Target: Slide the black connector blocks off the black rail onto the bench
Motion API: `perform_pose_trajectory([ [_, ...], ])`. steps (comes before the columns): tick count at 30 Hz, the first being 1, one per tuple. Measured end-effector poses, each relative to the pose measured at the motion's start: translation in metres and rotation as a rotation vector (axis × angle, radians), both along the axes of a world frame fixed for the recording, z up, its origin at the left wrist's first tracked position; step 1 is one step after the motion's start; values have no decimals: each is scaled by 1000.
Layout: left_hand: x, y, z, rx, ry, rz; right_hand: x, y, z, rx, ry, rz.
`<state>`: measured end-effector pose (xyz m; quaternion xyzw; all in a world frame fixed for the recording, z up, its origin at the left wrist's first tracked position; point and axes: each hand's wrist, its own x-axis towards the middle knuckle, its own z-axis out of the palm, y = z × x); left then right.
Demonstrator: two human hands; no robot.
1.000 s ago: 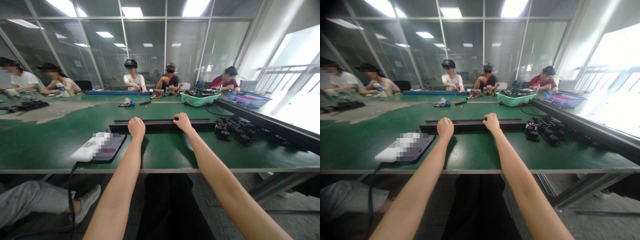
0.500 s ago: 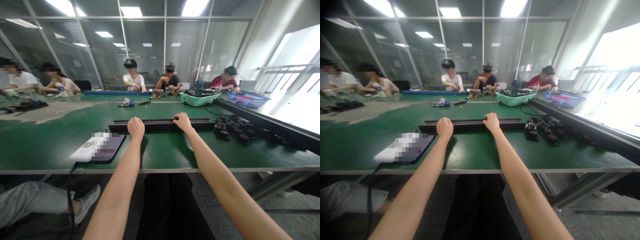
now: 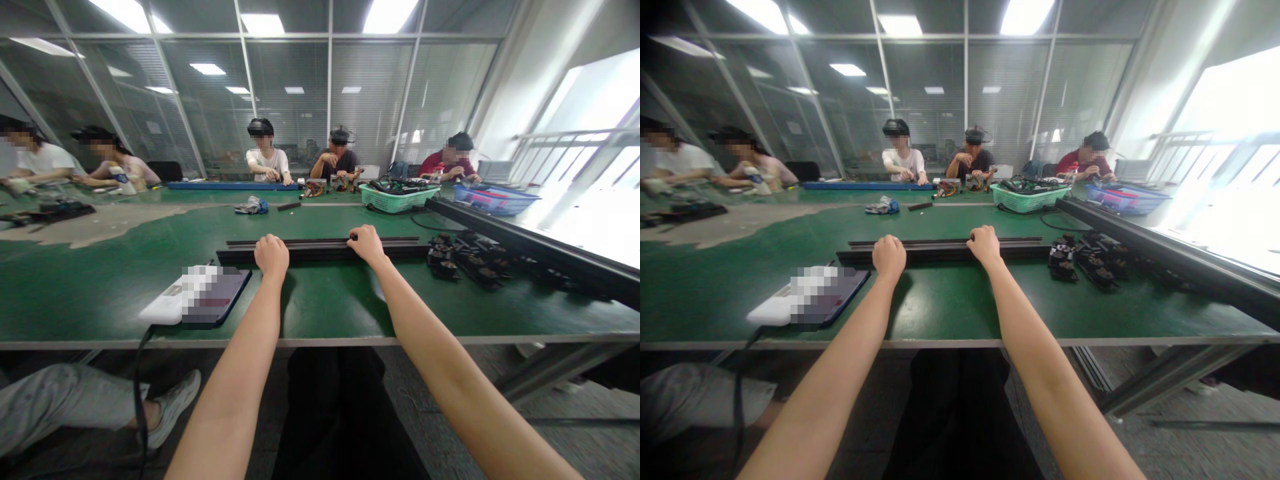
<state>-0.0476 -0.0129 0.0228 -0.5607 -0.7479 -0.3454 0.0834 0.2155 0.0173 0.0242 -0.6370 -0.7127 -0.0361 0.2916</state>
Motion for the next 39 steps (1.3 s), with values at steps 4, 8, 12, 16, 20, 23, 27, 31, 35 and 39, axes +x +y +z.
perform_pose_trajectory([
  [4, 0, 0, 0, 2, 1, 0, 2, 2, -2, 5, 3, -11],
  [8, 0, 0, -1, 7, -3, 0, 4, 5, -4, 18, 19, -12],
  [12, 0, 0, 0, 3, -2, -1, 6, 6, -4, 17, 18, -14],
  [16, 0, 0, -1, -1, 9, 3, 7, 6, -4, 12, 10, -22],
  [20, -2, 2, -2, 12, -6, -5, 6, 5, -3, 2, 9, -24],
  [23, -3, 2, -2, 28, -21, -12, 6, 5, -1, -4, 2, -30],
  [27, -4, 2, -2, 24, -24, -15, 8, 7, 5, -19, -46, -2],
  [31, -3, 1, -1, 16, -22, -7, 18, 9, 8, -19, -103, 90],
  [35, -3, 1, -1, 19, -11, -8, 28, 7, 2, -10, -132, 156],
  [39, -4, 2, -3, 34, -12, -10, 32, 4, -9, 24, -96, 173],
])
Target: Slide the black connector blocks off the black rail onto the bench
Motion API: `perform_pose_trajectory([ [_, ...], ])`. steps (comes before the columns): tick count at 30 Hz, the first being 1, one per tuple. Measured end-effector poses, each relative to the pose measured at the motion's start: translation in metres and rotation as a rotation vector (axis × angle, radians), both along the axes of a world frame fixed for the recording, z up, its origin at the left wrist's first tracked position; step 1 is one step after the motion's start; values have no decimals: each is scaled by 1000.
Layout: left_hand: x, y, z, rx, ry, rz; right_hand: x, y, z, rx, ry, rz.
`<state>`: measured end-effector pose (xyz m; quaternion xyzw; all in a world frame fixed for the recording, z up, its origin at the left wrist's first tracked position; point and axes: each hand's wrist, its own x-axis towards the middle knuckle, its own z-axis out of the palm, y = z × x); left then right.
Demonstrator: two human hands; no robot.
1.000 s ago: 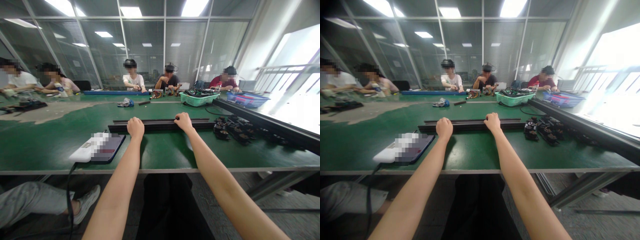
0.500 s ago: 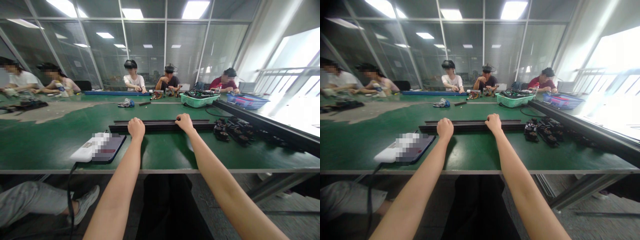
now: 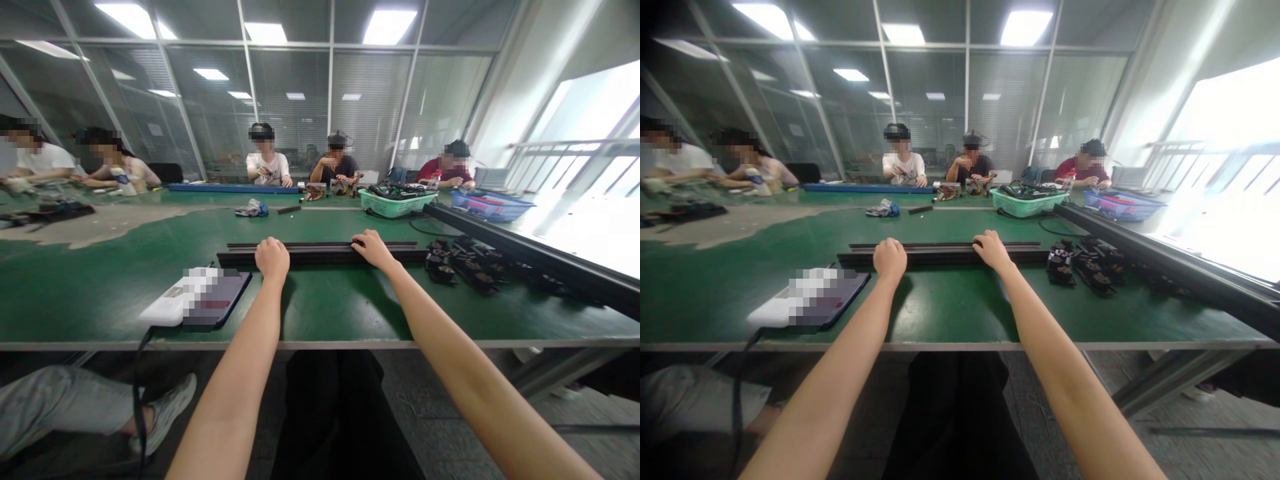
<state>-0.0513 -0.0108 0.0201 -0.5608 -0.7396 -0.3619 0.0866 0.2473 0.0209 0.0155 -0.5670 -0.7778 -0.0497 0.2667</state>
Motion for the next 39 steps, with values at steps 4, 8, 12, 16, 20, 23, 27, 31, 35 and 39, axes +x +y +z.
perform_pose_trajectory([
  [4, 0, 0, 0, -9, 9, 0, 2, 0, -8, 17, 26, -9],
  [8, 2, -1, 2, -30, 30, 13, 6, 5, -13, 39, 28, -4],
  [12, 3, -2, 3, -47, 56, 26, 10, 11, -18, 64, 31, -7],
  [16, 3, -2, 3, -54, 61, 24, 12, 14, -21, 80, 34, -2],
  [20, 2, -1, 2, -40, 51, 16, 12, 15, -21, 77, 28, -7],
  [23, 2, 0, 1, -32, 54, 15, 12, 14, -21, 76, 22, -9],
  [27, 2, 0, 1, -37, 55, 19, 12, 13, -20, 75, 21, -15],
  [31, 3, 0, 1, -40, 59, 26, 13, 12, -19, 70, 13, -25],
  [35, 3, 1, 0, -39, 65, 23, 13, 11, -18, 59, 0, -36],
  [39, 3, 1, -1, -38, 63, 23, 14, 12, -18, 67, -9, -40],
])
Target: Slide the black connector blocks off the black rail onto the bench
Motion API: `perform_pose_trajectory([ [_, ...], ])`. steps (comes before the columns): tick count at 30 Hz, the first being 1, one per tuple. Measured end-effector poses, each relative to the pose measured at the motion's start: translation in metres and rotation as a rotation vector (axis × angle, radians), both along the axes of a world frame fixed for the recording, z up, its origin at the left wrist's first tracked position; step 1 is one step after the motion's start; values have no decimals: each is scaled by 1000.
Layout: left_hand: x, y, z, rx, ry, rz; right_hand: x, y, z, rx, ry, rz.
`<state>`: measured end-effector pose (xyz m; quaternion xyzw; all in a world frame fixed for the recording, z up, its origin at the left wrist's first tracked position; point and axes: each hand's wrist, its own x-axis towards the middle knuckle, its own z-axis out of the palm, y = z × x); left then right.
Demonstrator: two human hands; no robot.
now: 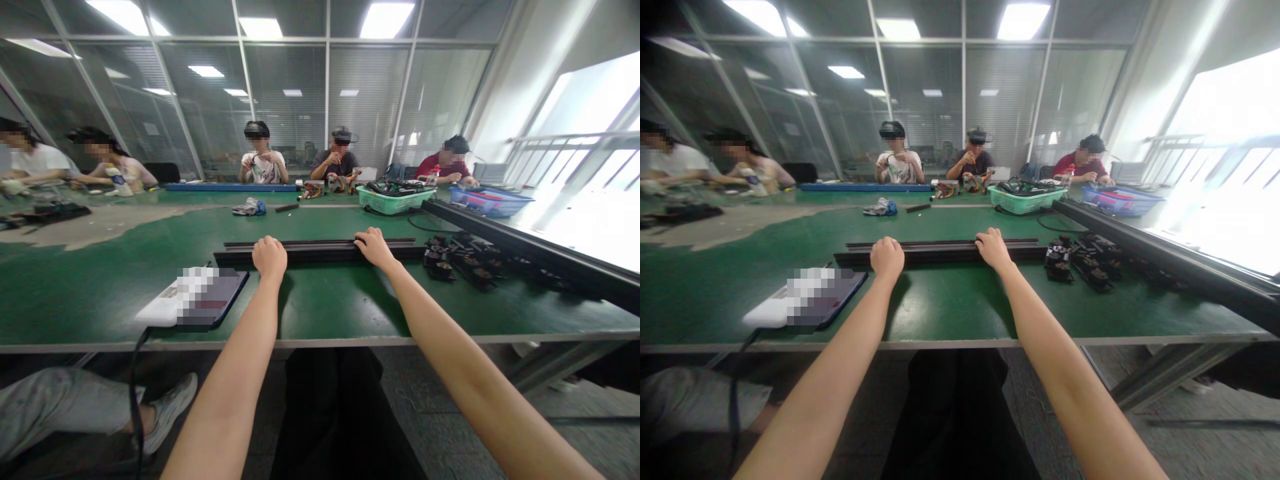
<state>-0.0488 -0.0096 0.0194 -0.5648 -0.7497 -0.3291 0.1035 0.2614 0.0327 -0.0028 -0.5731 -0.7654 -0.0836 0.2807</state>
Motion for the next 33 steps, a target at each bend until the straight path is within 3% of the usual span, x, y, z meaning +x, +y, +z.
perform_pose_trajectory([
  [33, 0, -1, 0, 15, -30, -13, 8, -1, 0, -1, 47, -44],
])
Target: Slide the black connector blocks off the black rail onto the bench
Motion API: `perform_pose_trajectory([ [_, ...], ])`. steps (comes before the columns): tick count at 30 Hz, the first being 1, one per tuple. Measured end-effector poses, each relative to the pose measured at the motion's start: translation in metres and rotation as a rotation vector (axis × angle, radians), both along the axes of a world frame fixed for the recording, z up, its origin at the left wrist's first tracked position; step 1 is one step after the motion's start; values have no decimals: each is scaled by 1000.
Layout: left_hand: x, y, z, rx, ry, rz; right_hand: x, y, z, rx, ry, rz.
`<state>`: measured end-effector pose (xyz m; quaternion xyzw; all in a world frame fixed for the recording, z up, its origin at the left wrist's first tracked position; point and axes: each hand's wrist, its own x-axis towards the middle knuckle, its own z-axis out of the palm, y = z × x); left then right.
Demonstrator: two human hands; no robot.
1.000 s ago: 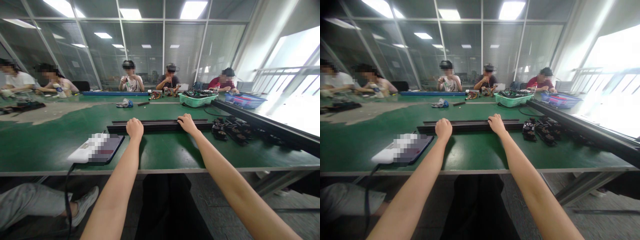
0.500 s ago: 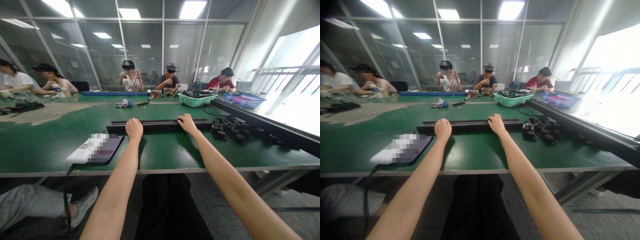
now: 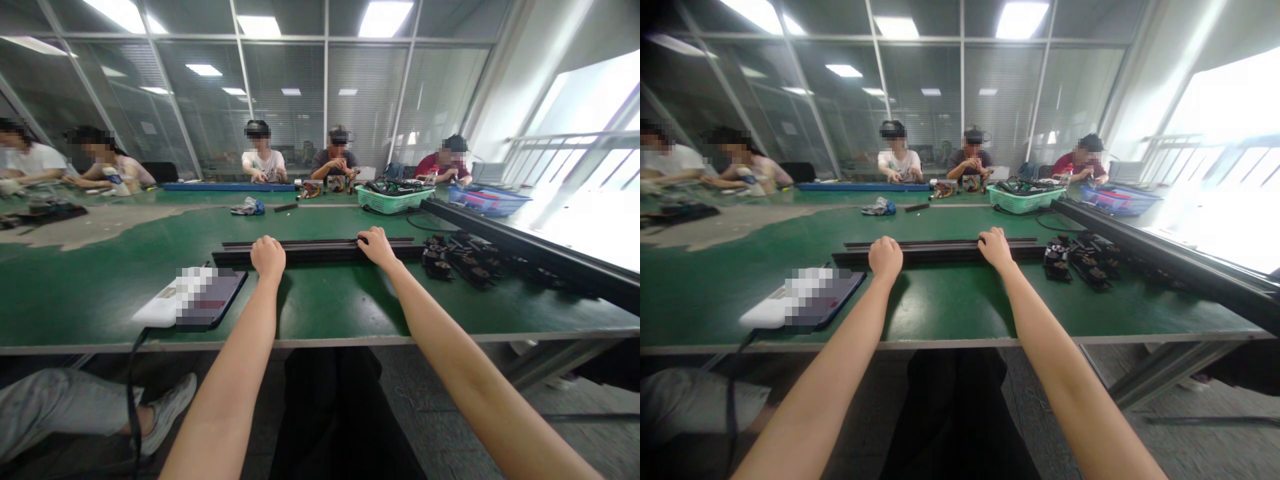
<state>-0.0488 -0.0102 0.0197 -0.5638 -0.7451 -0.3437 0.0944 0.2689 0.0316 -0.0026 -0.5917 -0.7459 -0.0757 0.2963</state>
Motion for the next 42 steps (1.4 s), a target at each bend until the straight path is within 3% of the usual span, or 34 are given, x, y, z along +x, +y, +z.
perform_pose_trajectory([
  [42, 1, -3, 3, -20, -3, 1, 10, 4, -3, 48, 55, -18],
])
